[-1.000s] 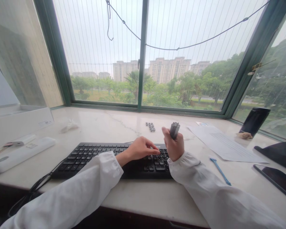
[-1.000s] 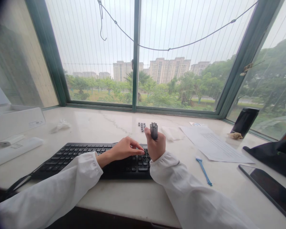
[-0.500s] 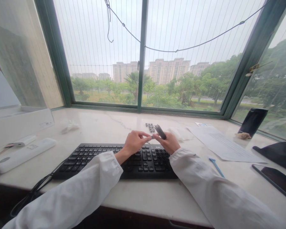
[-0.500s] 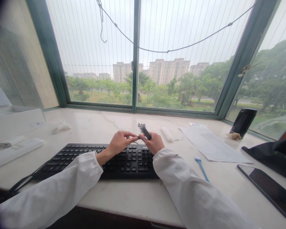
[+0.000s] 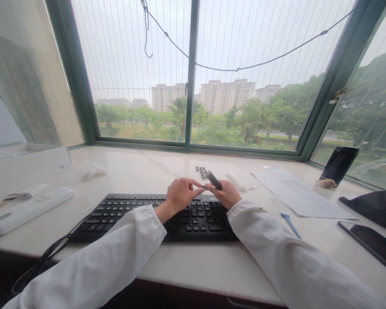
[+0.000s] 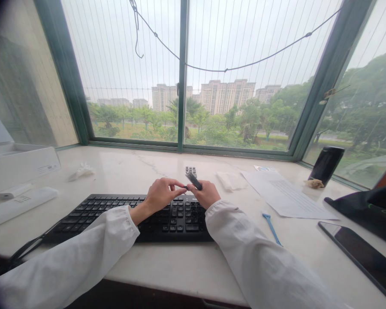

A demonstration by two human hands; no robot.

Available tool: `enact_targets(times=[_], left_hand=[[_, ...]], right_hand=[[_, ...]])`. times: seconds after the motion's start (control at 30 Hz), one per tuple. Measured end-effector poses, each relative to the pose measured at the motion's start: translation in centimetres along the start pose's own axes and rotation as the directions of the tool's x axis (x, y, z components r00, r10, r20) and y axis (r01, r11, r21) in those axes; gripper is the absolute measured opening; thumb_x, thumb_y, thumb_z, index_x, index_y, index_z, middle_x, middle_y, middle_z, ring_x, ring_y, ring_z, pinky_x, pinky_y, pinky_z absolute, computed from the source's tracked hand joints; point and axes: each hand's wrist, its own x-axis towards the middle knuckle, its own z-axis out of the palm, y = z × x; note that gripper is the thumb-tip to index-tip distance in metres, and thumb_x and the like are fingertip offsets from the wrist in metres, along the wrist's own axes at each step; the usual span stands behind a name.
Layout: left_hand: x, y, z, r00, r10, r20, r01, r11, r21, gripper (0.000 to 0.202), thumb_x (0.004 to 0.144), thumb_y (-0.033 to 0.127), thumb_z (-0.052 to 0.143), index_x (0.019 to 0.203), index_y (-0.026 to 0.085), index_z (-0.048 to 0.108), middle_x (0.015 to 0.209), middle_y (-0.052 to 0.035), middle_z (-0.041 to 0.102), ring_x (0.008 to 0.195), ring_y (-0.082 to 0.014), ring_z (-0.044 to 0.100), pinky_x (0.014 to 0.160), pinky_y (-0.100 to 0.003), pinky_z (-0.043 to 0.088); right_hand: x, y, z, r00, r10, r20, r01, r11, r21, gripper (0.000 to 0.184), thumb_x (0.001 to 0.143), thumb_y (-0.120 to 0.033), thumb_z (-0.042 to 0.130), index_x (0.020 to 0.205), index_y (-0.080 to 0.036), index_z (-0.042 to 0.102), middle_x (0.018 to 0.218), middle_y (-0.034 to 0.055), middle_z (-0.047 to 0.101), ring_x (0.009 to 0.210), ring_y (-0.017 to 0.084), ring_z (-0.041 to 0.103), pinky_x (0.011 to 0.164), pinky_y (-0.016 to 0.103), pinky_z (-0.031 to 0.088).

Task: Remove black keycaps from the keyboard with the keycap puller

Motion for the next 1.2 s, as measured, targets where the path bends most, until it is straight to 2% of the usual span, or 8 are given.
enact_targets(times=[0.27, 0.4, 0.53, 0.73, 0.87, 1.0, 1.1, 1.2], left_hand=[[-0.3, 0.1, -0.1, 0.998, 0.031, 0.056, -0.035, 0.997, 0.062, 0.036, 0.074, 0.057, 0.063, 0.094, 0.029, 0.074, 0.067, 0.0008, 0.066, 0.065, -0.0158, 0.06, 0.061, -0.025, 0.038], [-0.3, 0.1, -0.2, 0.998, 0.026, 0.056, -0.032, 0.993, 0.112, 0.032, 0.08, 0.055, 0.057, 0.096, 0.032, 0.072, 0.071, 0.0011, 0.067, 0.069, -0.017, 0.061, 0.064, -0.026, 0.04], [0.0, -0.3, -0.8, 1.0, 0.018, 0.018, -0.022, 0.971, 0.238, 0.031, 0.086, 0.048, 0.052, 0.105, 0.029, 0.068, 0.087, -0.0016, 0.07, 0.082, -0.0199, 0.063, 0.071, -0.029, 0.042], [0.8, -1.7, -1.5, 0.993, -0.058, 0.101, 0.01, 0.907, 0.421, 0.023, 0.087, 0.031, 0.053, 0.101, 0.027, 0.07, 0.101, -0.0045, 0.069, 0.087, -0.0213, 0.063, 0.074, -0.03, 0.043], [1.0, -2.3, -1.4, 0.974, 0.085, 0.211, -0.165, 0.904, 0.394, 0.022, 0.088, 0.025, 0.052, 0.097, 0.03, 0.071, 0.101, -0.0021, 0.067, 0.085, -0.0185, 0.063, 0.073, -0.027, 0.043], [1.3, -2.7, -1.6, 0.914, 0.222, 0.339, -0.35, 0.854, 0.384, 0.022, 0.087, 0.023, 0.054, 0.097, 0.034, 0.071, 0.101, -0.0014, 0.063, 0.085, -0.0168, 0.063, 0.071, -0.025, 0.042], [1.8, -2.8, -1.9, 0.878, 0.251, 0.408, -0.42, 0.814, 0.402, 0.024, 0.085, 0.022, 0.056, 0.098, 0.036, 0.07, 0.1, -0.0011, 0.062, 0.085, -0.0168, 0.063, 0.071, -0.025, 0.042], [2.2, -2.8, -1.9, 0.867, 0.262, 0.424, -0.444, 0.791, 0.421, 0.023, 0.083, 0.022, 0.059, 0.098, 0.036, 0.07, 0.099, -0.0011, 0.063, 0.083, -0.0169, 0.062, 0.071, -0.025, 0.043]], right_hand=[[0.1, 0.2, 0.3, 0.999, 0.005, 0.044, -0.005, 1.0, -0.003, 0.027, 0.077, -0.039, 0.056, 0.065, -0.017, 0.068, 0.058, 0.0009, 0.06, 0.061, 0.017, 0.055, 0.058, 0.026, 0.038], [0.2, 0.2, 0.1, 0.997, 0.055, 0.048, -0.052, 0.997, -0.056, 0.03, 0.079, -0.041, 0.052, 0.07, -0.018, 0.069, 0.062, 0.0012, 0.062, 0.064, 0.017, 0.056, 0.061, 0.027, 0.038], [0.3, 0.1, -0.2, 0.994, 0.104, 0.029, -0.102, 0.992, -0.071, 0.033, 0.08, -0.045, 0.052, 0.072, -0.018, 0.069, 0.065, 0.002, 0.064, 0.067, 0.018, 0.057, 0.064, 0.028, 0.038], [0.2, -0.1, -0.1, 0.994, 0.106, 0.023, -0.102, 0.989, -0.11, 0.034, 0.079, -0.046, 0.051, 0.068, -0.018, 0.066, 0.063, 0.0021, 0.063, 0.064, 0.017, 0.056, 0.06, 0.027, 0.037], [0.2, 0.0, 0.0, 0.996, 0.085, 0.022, -0.082, 0.991, -0.108, 0.032, 0.079, -0.045, 0.051, 0.067, -0.018, 0.064, 0.061, 0.0015, 0.061, 0.063, 0.017, 0.055, 0.06, 0.027, 0.036], [0.1, -0.1, 0.1, 0.996, 0.089, 0.025, -0.085, 0.989, -0.119, 0.032, 0.079, -0.045, 0.051, 0.064, -0.018, 0.062, 0.059, 0.0007, 0.06, 0.061, 0.016, 0.054, 0.059, 0.026, 0.036], [0.1, -0.2, 0.3, 0.995, 0.088, 0.035, -0.084, 0.989, -0.119, 0.032, 0.079, -0.045, 0.051, 0.064, -0.019, 0.062, 0.058, 0.0003, 0.058, 0.061, 0.016, 0.053, 0.059, 0.026, 0.035], [0.1, -0.4, 0.5, 0.996, 0.08, 0.049, -0.074, 0.991, -0.114, 0.032, 0.079, -0.045, 0.05, 0.065, -0.019, 0.062, 0.059, 0.0002, 0.058, 0.061, 0.016, 0.052, 0.059, 0.026, 0.035]])
